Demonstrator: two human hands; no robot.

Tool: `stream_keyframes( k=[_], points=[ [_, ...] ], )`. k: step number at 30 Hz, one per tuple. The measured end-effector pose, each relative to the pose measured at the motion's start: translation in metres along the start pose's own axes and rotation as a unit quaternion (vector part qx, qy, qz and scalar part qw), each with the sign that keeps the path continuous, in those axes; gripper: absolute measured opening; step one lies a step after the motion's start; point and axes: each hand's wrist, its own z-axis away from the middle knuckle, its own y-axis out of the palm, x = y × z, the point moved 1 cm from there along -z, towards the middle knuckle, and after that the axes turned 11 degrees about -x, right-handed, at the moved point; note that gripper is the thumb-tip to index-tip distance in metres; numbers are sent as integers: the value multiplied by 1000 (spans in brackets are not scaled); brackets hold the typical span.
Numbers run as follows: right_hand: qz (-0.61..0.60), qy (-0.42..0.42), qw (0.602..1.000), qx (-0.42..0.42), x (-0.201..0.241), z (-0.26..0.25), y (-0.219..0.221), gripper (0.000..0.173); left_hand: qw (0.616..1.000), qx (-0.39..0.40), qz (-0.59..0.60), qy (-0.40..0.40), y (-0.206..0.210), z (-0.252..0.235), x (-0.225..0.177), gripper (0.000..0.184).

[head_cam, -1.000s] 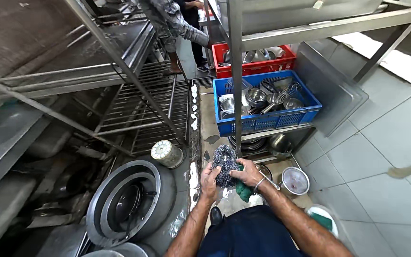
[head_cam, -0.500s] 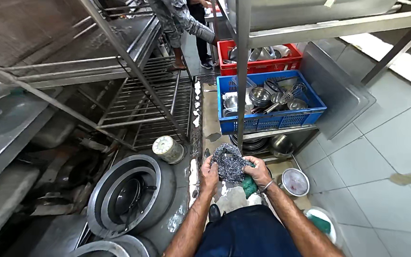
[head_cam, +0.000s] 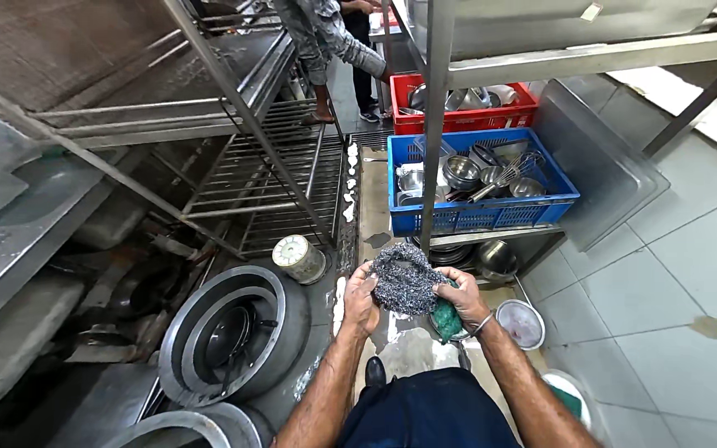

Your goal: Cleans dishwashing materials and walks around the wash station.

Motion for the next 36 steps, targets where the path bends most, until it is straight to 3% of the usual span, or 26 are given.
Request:
stream_keyframes(
  k=[3, 9, 12, 15, 19, 27, 31, 36],
  points=[
    [54, -23, 998, 7, 7, 3, 13, 28, 999, -6, -39, -36, 4, 3, 5, 31],
    [225, -97, 969, -26, 4, 1, 34, 35, 965, 84, -243, 54, -15, -15, 25, 46],
    [330, -130, 933, -60, 6, 1, 44, 40, 945, 60, -320, 42, -23, -37, 23, 35],
    [345, -131, 925, -87, 3, -8, 55, 39, 967, 39, -250, -18, -31, -55, 14, 22],
    [319, -97, 934, -128, -4, -23, 72, 33, 991, 10, -103, -85, -39, -69, -11, 23],
    [106, 12, 979, -177, -23, -46, 109, 18, 981, -11, 119, -151, -64, -92, -45, 29],
    [7, 40, 986, -159, -27, -53, 128, 23, 974, 0, 166, -157, -72, -102, -60, 23],
    [-52, 46, 996, -51, -25, -53, 147, 34, 979, 58, 120, -153, -73, -116, -77, 29]
  ],
)
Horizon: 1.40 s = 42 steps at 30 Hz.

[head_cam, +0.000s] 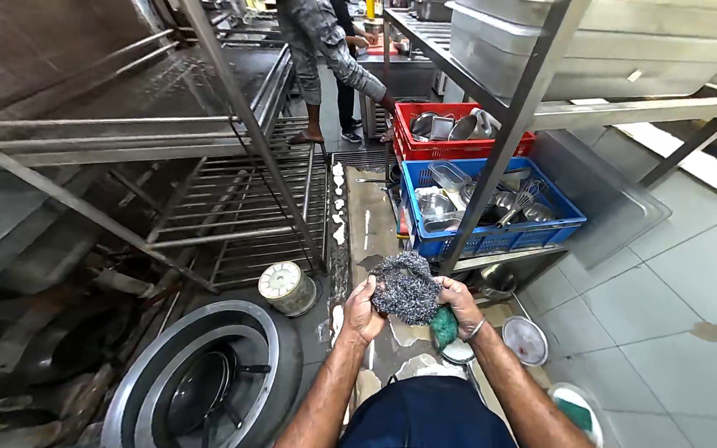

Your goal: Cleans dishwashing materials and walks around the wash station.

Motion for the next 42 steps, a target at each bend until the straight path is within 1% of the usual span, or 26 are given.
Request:
stream_keyframes(
  k=[3, 5, 8, 11, 14, 15, 16, 17, 18, 20, 22, 23, 24, 25, 26, 27, 29, 31, 33, 35, 37, 42],
  points=[
    [52, -5, 998, 25, -5, 2, 17, 32, 996, -30, -72, 37, 3, -5, -2, 40],
    [82, -25, 996, 39, -6, 1, 23, 28, 988, -18, -133, 82, -1, -11, -5, 43],
    [144, -61, 985, 76, -6, 1, 28, 25, 966, 13, -223, 129, -17, -21, -11, 41],
    [205, -73, 967, 130, 1, 5, 36, 23, 954, 67, -256, 140, -26, -27, -22, 43],
    [239, -71, 954, 164, -2, 3, 42, 21, 954, 111, -252, 120, -27, -25, -31, 35],
    [246, -74, 953, 163, -4, 1, 43, 19, 955, 106, -251, 117, -28, -25, -34, 32],
    [256, -79, 951, 155, -6, -1, 44, 19, 956, 84, -253, 122, -28, -26, -35, 30],
    [275, -89, 946, 145, -8, -4, 44, 22, 953, 53, -263, 138, -28, -27, -36, 28],
    [299, -98, 940, 131, -9, -6, 44, 29, 946, 22, -282, 161, -29, -27, -36, 27],
    [364, -105, 922, 84, -5, -5, 49, 49, 916, -23, -340, 213, -29, -27, -38, 26],
    [454, -111, 884, 27, 1, -5, 56, 70, 882, -41, -392, 259, -31, -23, -39, 25],
    [482, -118, 868, 7, 2, -5, 59, 76, 873, -40, -403, 273, -32, -22, -40, 23],
    [493, -126, 861, 0, 3, -7, 63, 79, 867, -31, -411, 280, -33, -21, -41, 23],
    [493, -135, 859, 4, 3, -9, 67, 78, 862, -17, -420, 283, -33, -20, -42, 23],
    [488, -144, 861, 15, 2, -10, 71, 74, 858, 6, -429, 283, -33, -19, -42, 23],
    [482, -148, 863, 31, 2, -12, 76, 67, 853, 31, -439, 281, -32, -18, -43, 23],
    [453, -146, 877, 65, -1, -14, 83, 47, 848, 63, -446, 279, -31, -15, -44, 24],
    [375, -128, 914, 87, -4, -15, 85, 29, 868, 71, -413, 266, -35, -17, -47, 26],
    [286, -103, 947, 101, -7, -14, 83, 19, 893, 70, -372, 245, -42, -23, -47, 29],
    [205, -75, 969, 115, -12, -10, 83, 21, 916, 64, -329, 219, -47, -28, -45, 35],
    [148, -61, 979, 129, -15, -8, 82, 27, 937, 60, -287, 188, -46, -29, -44, 38],
    [87, -78, 985, 123, -19, -9, 79, 35, 972, 44, -198, 119, -39, -25, -50, 37]
  ],
)
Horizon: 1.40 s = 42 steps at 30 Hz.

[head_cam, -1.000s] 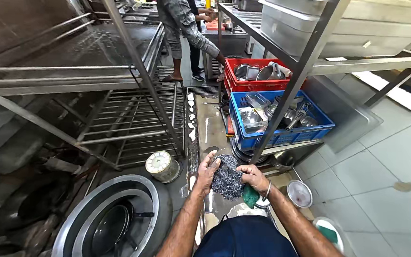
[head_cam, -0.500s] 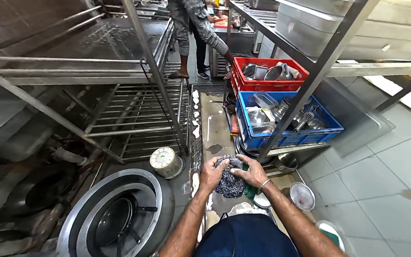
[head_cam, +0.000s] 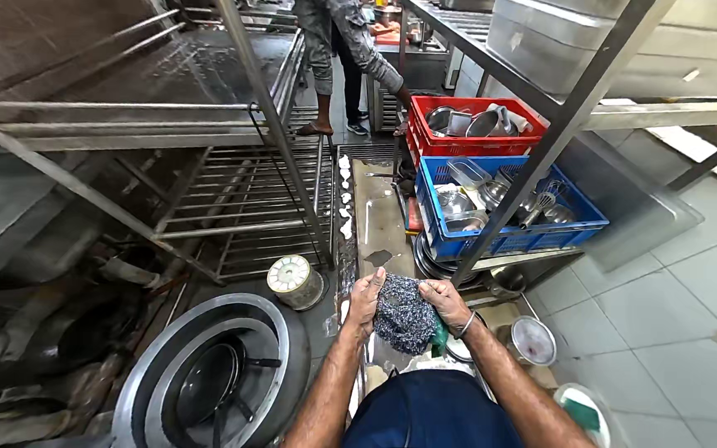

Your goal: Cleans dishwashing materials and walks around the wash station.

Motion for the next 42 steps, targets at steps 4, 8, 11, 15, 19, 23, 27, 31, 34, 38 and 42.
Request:
stream_keyframes(
  k=[4, 8, 11, 15, 19, 23, 27, 31, 34, 38, 42],
  points=[
    [-24, -21, 999, 6, 5, 0, 3, 37, 998, 1, 61, -26, 1, 9, -13, 36],
    [85, -63, 994, 9, 7, -4, -4, 35, 999, 48, -5, 20, -4, 0, -15, 40],
    [154, -49, 987, 19, 8, -8, -7, 35, 994, 79, -56, 46, -9, -11, 3, 33],
    [221, -37, 974, 19, 7, -17, -8, 37, 988, 108, -107, -18, -10, -1, 26, 79],
    [334, -23, 942, 25, 4, -14, -7, 44, 984, 58, -165, -32, -9, 8, 41, 53],
    [448, 27, 893, -11, -4, -6, -5, 68, 972, -78, -222, -10, -12, 1, 46, 29],
    [463, 97, 879, -55, -3, 9, -2, 90, 944, -164, -281, 48, -15, -1, 43, 28],
    [484, 122, 864, -60, -11, 11, -2, 90, 941, -200, -268, 61, -10, -1, 40, 28],
    [478, 139, 867, -32, -21, 6, 6, 85, 950, -191, -246, 37, -5, 0, 40, 31],
    [440, 128, 889, -22, -34, 3, 11, 55, 965, -171, -199, 20, 0, 0, 40, 29],
    [214, 161, 960, -85, -53, 1, 3, 35, 970, -191, -147, -28, -6, -3, 36, 30]
  ],
)
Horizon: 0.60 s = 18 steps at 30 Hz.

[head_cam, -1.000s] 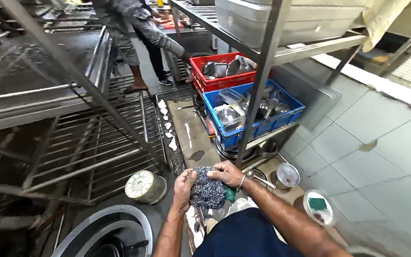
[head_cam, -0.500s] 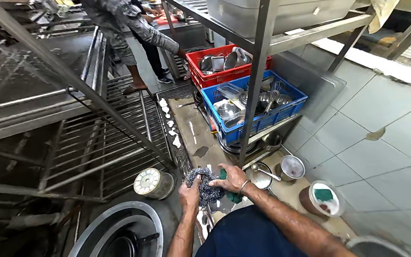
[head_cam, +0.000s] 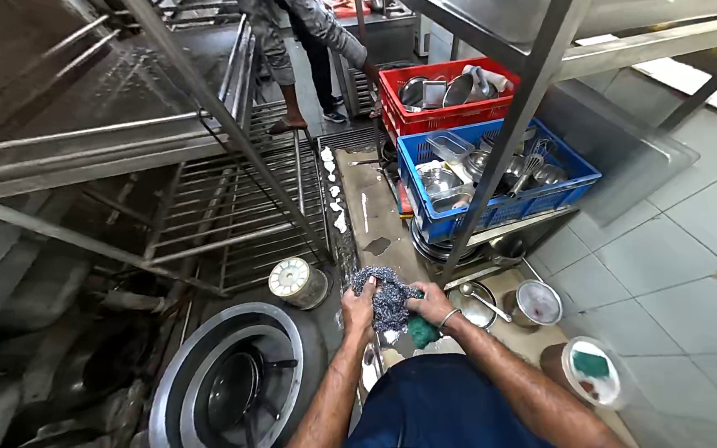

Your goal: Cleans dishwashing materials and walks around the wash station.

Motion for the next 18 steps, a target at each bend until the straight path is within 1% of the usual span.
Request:
stream_keyframes(
  k=[2, 5, 7, 11, 13, 15, 16, 18],
  points=[
    [-122, 23, 992, 7, 1, 2, -5, 34, 999, 3, 22, -47, -4, -5, 1, 36],
    [-238, 14, 971, 28, 3, 6, -9, 35, 992, 21, 62, -105, -10, -12, 5, 41],
    [-283, 4, 958, 42, 5, 10, -9, 37, 986, 37, 99, -133, -14, -12, 0, 41],
    [-313, -25, 947, 67, 13, 14, -14, 38, 976, 65, 150, -143, -18, -16, -17, 40],
    [-297, -42, 952, 61, 22, 16, -17, 36, 977, 79, 142, -137, -18, -19, -23, 40],
    [-267, -48, 961, 46, 34, 16, -19, 35, 986, 85, 98, -110, -15, -22, -26, 40],
    [-258, -41, 965, 32, 39, 15, -20, 35, 991, 84, 63, -82, -13, -24, -25, 39],
    [-249, -18, 968, -2, 49, 15, -20, 34, 996, 74, -38, 23, -12, -22, -23, 39]
  ],
)
